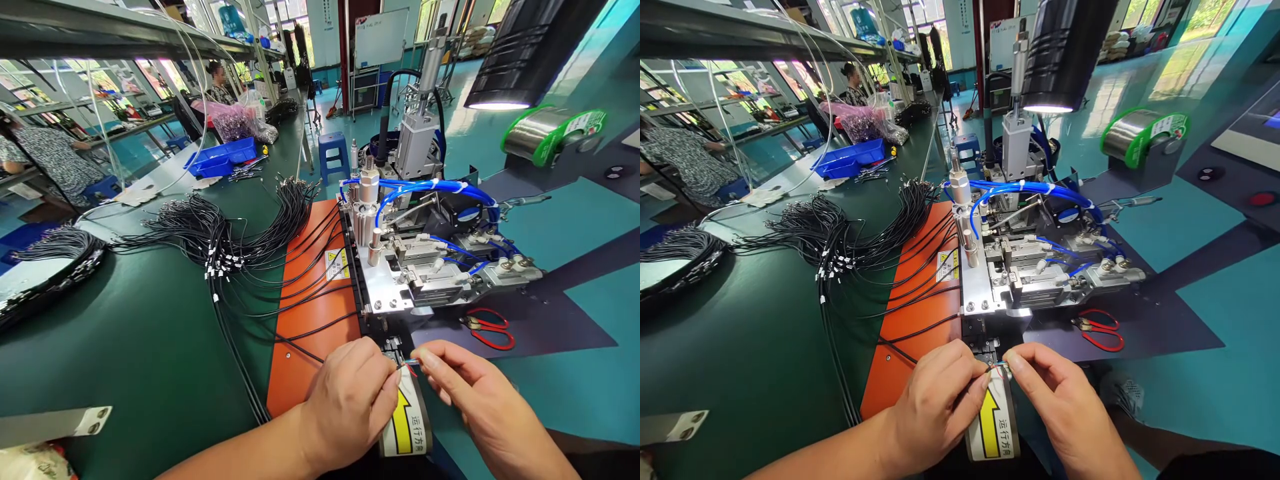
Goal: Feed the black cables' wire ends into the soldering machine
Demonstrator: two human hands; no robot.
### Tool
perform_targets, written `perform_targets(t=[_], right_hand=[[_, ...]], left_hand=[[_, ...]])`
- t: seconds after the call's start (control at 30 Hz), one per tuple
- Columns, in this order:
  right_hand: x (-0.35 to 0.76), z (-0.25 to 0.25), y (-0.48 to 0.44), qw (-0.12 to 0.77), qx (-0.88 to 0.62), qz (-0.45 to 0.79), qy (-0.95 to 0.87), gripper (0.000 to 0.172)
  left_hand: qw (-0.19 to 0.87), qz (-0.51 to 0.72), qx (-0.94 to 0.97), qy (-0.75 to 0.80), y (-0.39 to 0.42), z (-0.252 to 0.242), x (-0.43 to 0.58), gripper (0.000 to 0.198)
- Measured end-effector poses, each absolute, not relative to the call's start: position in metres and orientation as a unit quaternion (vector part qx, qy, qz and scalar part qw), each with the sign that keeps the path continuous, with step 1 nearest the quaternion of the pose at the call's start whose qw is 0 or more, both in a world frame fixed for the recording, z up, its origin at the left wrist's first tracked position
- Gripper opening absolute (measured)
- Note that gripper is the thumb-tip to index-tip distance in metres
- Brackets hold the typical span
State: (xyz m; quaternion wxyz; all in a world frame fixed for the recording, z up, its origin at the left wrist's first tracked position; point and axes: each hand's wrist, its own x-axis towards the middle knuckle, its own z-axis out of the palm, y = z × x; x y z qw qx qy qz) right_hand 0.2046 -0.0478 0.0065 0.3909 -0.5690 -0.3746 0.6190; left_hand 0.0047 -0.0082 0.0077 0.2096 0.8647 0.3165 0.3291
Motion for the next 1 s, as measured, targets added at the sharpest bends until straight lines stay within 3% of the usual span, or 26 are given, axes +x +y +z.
perform_targets(t=[0.43, 1.0], right_hand=[[0.2015, 0.0160, -0.0466, 0.389, -0.564, 0.620, -0.383, 0.031], [0.2081, 0.0151, -0.0402, 0.322, -0.611, 0.543, -0.478, 0.038]], left_hand=[[0.193, 0.320, 0.868, 0.327, -0.0087, 0.0056, 0.0044, 0.015], [0.150, 0.275, 0.897, 0.314, -0.0069, 0.0108, 0.0026, 0.018]])
